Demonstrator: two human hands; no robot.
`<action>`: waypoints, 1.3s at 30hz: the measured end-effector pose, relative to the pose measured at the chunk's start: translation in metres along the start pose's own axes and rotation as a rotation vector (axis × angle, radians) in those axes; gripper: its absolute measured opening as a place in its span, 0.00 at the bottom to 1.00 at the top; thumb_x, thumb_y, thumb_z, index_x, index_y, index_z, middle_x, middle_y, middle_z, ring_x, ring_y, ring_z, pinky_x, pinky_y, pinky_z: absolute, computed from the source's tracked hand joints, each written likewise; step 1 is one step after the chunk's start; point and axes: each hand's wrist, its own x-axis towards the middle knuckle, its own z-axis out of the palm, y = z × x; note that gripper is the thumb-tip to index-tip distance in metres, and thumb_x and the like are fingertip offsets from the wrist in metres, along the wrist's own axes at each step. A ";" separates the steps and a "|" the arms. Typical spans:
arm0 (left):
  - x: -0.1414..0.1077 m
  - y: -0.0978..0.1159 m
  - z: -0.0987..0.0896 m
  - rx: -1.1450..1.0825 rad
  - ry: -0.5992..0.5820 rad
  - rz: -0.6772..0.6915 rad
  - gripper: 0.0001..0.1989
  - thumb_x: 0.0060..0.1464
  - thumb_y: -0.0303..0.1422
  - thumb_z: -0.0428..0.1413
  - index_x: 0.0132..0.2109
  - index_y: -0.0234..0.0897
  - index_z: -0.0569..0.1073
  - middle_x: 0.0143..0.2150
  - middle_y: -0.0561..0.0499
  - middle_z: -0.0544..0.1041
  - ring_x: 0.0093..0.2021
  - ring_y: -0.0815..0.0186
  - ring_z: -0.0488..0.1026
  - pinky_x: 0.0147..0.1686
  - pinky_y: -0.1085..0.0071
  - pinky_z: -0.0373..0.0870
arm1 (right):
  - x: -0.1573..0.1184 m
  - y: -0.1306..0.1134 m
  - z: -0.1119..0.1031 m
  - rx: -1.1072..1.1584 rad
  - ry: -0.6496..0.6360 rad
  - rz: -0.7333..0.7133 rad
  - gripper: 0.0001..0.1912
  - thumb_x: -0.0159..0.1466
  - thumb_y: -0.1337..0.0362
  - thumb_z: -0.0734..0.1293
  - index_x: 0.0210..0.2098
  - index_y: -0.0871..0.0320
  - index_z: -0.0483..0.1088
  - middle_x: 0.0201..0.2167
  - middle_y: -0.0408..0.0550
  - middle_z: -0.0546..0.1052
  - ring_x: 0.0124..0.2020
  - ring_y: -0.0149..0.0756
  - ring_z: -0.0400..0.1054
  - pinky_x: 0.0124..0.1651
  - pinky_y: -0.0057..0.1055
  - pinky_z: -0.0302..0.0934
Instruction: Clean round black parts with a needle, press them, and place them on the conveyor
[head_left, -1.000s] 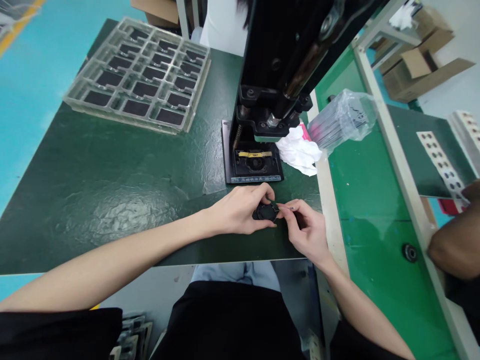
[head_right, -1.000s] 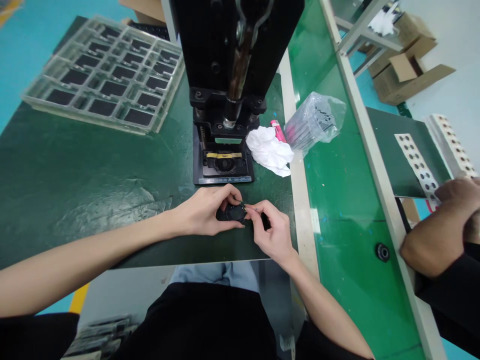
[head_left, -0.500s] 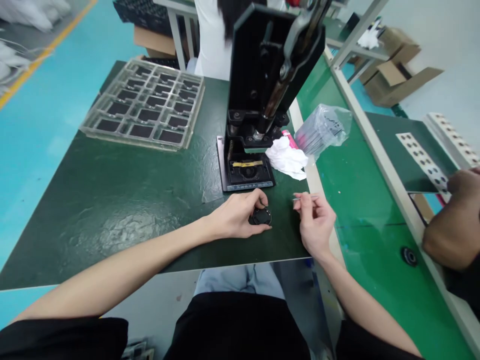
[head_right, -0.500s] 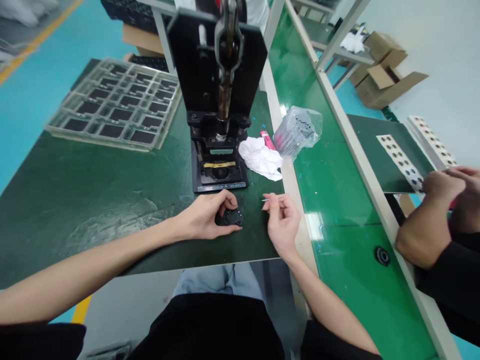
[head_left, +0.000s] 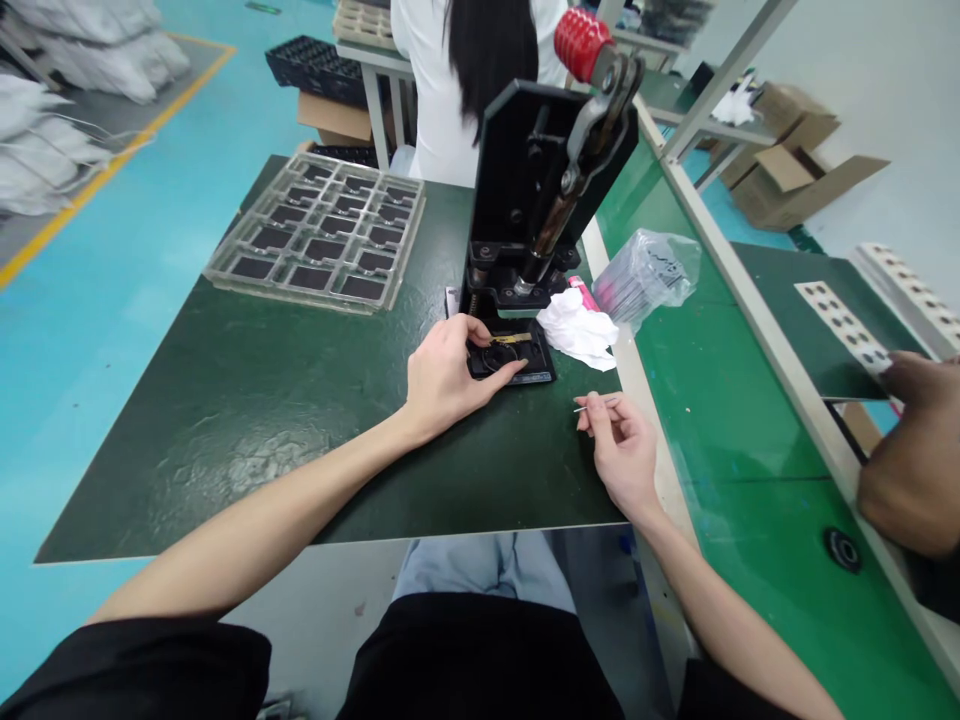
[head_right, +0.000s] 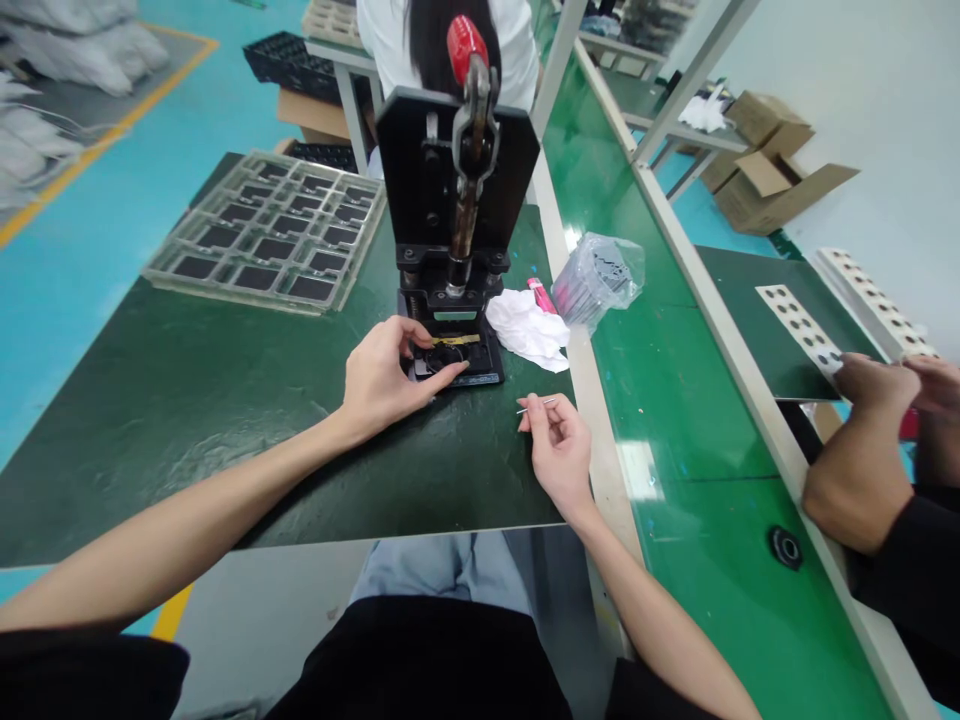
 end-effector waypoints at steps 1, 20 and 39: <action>0.000 0.000 0.001 -0.003 0.004 0.004 0.21 0.53 0.45 0.68 0.40 0.39 0.67 0.37 0.53 0.76 0.34 0.65 0.72 0.35 0.68 0.68 | 0.000 0.000 0.000 -0.001 -0.004 -0.003 0.22 0.69 0.48 0.67 0.26 0.56 0.67 0.23 0.43 0.72 0.33 0.35 0.75 0.40 0.32 0.69; 0.000 -0.010 0.002 -0.204 -0.113 0.247 0.07 0.58 0.30 0.62 0.40 0.38 0.71 0.33 0.55 0.74 0.32 0.69 0.71 0.33 0.71 0.68 | 0.000 -0.001 0.004 0.041 -0.077 -0.010 0.22 0.69 0.45 0.67 0.29 0.55 0.67 0.22 0.43 0.73 0.32 0.35 0.76 0.37 0.31 0.71; 0.000 -0.026 0.017 -0.075 -0.004 0.067 0.33 0.44 0.43 0.71 0.42 0.42 0.54 0.41 0.49 0.62 0.42 0.58 0.65 0.37 0.61 0.69 | 0.193 -0.196 -0.004 -0.055 -0.573 -0.308 0.29 0.66 0.60 0.47 0.15 0.67 0.60 0.25 0.31 0.77 0.58 0.42 0.70 0.41 0.38 0.60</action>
